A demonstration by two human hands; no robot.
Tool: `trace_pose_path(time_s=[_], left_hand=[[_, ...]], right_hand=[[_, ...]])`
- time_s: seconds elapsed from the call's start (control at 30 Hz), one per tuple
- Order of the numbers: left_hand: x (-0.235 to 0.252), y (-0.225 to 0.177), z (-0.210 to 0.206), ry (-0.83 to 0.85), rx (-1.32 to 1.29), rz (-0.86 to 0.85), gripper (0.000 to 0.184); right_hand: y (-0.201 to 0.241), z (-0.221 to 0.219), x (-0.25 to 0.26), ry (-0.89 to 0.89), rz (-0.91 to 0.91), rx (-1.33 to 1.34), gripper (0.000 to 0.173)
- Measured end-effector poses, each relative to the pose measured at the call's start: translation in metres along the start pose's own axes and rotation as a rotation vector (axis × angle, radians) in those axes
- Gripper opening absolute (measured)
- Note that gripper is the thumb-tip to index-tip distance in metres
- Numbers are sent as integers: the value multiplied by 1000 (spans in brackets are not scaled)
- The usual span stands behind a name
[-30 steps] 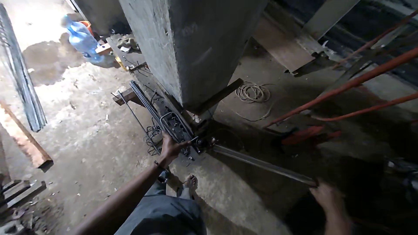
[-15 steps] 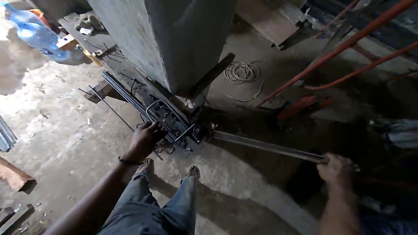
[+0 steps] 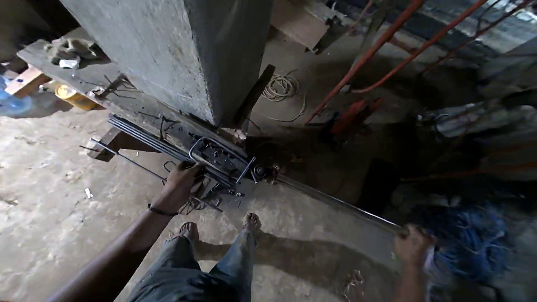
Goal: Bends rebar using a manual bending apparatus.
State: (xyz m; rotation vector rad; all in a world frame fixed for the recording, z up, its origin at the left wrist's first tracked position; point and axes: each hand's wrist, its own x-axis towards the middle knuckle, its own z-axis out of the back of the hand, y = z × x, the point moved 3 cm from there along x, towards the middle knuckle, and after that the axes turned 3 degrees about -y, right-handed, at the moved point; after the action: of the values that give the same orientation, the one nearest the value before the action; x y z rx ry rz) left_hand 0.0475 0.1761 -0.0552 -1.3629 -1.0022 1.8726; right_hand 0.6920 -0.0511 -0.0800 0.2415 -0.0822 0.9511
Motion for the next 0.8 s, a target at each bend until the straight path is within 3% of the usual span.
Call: trace_pose_path(time_s=[0.1, 0.2, 0.3, 0.4, 0.57, 0.8], left_hand=[[7, 2, 24, -44, 644, -691, 57], [31, 1, 32, 296, 998, -1194, 47], [64, 0, 27, 605, 1050, -1501, 35], [79, -8, 16, 776, 993, -1525, 28], [86, -9, 11, 826, 843, -1491, 32], [88, -7, 8, 815, 796, -1472, 33]], right_hand=[[3, 7, -49, 12, -170, 55, 31], [9, 12, -97, 0, -278, 30, 31], [20, 18, -139, -40, -345, 70, 33], [17, 12, -187, -79, -361, 77, 36], [26, 7, -268, -80, -541, -69, 27], [107, 29, -360, -45, -716, -214, 22]])
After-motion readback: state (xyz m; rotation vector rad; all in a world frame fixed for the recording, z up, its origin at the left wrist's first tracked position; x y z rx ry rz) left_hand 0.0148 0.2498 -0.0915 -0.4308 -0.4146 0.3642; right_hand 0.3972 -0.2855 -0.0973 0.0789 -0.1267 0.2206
